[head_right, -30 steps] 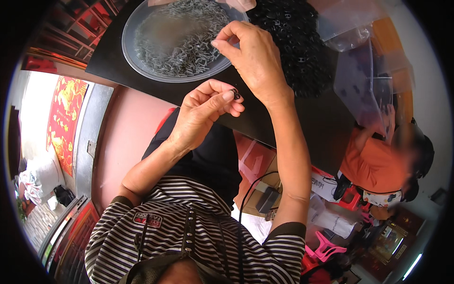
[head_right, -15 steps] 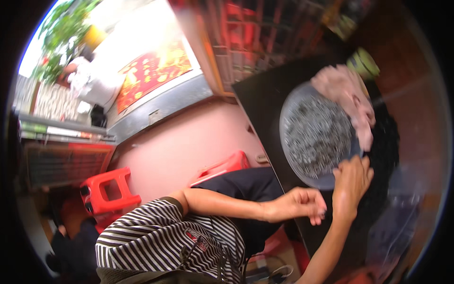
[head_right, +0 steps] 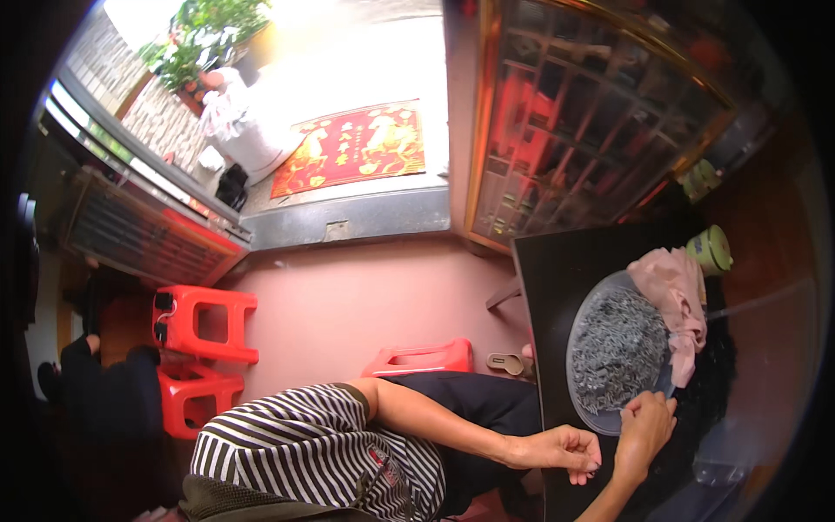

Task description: Assembling small black plastic components by hand in a workshop setting.

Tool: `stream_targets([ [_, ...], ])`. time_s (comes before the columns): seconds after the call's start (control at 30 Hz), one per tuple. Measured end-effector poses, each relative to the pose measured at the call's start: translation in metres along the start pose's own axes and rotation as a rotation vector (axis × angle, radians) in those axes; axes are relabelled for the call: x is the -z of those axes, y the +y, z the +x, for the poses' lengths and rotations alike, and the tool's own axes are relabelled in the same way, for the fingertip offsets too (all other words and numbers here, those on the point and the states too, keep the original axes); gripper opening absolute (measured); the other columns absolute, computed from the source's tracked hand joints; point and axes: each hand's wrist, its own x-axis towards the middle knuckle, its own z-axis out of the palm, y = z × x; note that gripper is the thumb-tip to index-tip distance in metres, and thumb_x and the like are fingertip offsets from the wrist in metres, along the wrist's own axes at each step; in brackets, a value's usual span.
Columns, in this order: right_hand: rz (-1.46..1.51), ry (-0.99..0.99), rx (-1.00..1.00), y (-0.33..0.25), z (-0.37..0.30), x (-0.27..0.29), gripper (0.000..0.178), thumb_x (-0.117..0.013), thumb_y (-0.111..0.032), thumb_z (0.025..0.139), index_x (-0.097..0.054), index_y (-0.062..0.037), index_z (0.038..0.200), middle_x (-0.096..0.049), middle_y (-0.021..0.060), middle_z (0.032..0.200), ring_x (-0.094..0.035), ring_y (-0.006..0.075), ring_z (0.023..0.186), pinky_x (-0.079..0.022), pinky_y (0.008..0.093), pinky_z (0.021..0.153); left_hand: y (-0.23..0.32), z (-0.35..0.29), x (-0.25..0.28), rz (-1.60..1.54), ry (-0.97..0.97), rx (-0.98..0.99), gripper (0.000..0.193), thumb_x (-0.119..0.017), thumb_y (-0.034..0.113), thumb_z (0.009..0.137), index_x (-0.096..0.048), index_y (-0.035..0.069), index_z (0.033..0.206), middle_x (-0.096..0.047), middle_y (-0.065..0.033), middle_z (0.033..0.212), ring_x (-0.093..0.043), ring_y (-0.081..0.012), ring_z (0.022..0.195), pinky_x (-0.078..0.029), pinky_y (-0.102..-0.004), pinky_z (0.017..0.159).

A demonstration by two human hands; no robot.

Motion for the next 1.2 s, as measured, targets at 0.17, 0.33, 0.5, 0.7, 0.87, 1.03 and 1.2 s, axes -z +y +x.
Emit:
stream_targets([
  [0.17, 0.472, 0.055, -0.011, 0.015, 0.003, 0.006, 0.015, -0.065, 0.007, 0.066, -0.053, 0.0002, 0.073, -0.052, 0.0077, 0.07, -0.049, 0.0197, 0.065, -0.039, 0.0335, 0.058, -0.004, 0.005, -0.001, 0.029, -0.055, -0.005, 0.015, -0.059, 0.015, 0.091, -0.054, 0.001, 0.093, -0.06, -0.0039, 0.083, -0.063, -0.0103, 0.074, -0.052, -0.0227, 0.065],
  [0.33, 0.651, -0.015, -0.061, 0.008, 0.001, 0.006, 0.009, -0.058, 0.007, 0.077, -0.052, 0.0022, 0.082, -0.053, 0.0038, 0.074, -0.047, 0.0093, 0.063, -0.039, 0.0255, 0.053, -0.001, 0.002, 0.0, 0.043, -0.041, -0.027, 0.014, -0.059, 0.014, 0.091, -0.054, 0.001, 0.092, -0.061, -0.0039, 0.08, -0.063, -0.0105, 0.071, -0.052, -0.0225, 0.064],
  [0.5, 0.821, 0.149, -0.154, 0.007, -0.007, 0.001, 0.005, -0.059, 0.004, 0.083, -0.055, 0.0016, 0.086, -0.049, -0.0014, 0.076, -0.044, 0.0063, 0.067, -0.039, 0.0194, 0.06, 0.002, 0.0, -0.003, 0.043, -0.034, -0.015, 0.013, -0.058, 0.014, 0.091, -0.054, 0.001, 0.091, -0.061, -0.0045, 0.079, -0.063, -0.0107, 0.069, -0.052, -0.022, 0.063],
  [0.7, 0.833, 0.097, -0.082, 0.023, -0.011, 0.001, 0.008, -0.062, -0.001, 0.086, -0.056, 0.0006, 0.091, -0.05, -0.0025, 0.076, -0.045, 0.0048, 0.069, -0.038, 0.0179, 0.061, -0.001, 0.0, -0.002, 0.028, -0.045, 0.0, 0.014, -0.058, 0.014, 0.091, -0.053, 0.001, 0.091, -0.06, -0.0043, 0.08, -0.063, -0.0106, 0.069, -0.052, -0.022, 0.063],
  [0.87, 0.936, 0.2, -0.149, 0.022, -0.016, 0.006, 0.009, -0.061, -0.01, 0.089, -0.057, -0.0014, 0.092, -0.051, -0.0043, 0.078, -0.045, 0.0025, 0.07, -0.036, 0.0163, 0.059, -0.007, 0.001, -0.001, 0.041, -0.054, -0.007, 0.014, -0.057, 0.014, 0.091, -0.053, 0.001, 0.092, -0.059, -0.0045, 0.082, -0.063, -0.0107, 0.071, -0.052, -0.0224, 0.063],
  [1.03, 0.974, 0.192, -0.121, 0.016, -0.021, 0.007, 0.01, -0.062, -0.011, 0.089, -0.057, -0.0031, 0.094, -0.052, -0.004, 0.079, -0.047, 0.0024, 0.07, -0.034, 0.016, 0.057, -0.003, 0.0, -0.002, 0.018, -0.032, -0.006, 0.013, -0.057, 0.014, 0.091, -0.052, 0.001, 0.093, -0.06, -0.0049, 0.084, -0.063, -0.011, 0.073, -0.053, -0.023, 0.063],
  [1.2, 1.204, 0.184, -0.195, 0.01, -0.036, 0.017, 0.006, -0.06, -0.007, 0.089, -0.056, -0.0028, 0.09, -0.05, -0.0033, 0.08, -0.045, 0.0026, 0.07, -0.035, 0.0161, 0.058, 0.001, 0.0, -0.003, 0.047, 0.001, 0.001, 0.012, -0.056, 0.012, 0.089, -0.052, 0.001, 0.094, -0.06, -0.0053, 0.085, -0.063, -0.0116, 0.072, -0.053, -0.0238, 0.064],
])
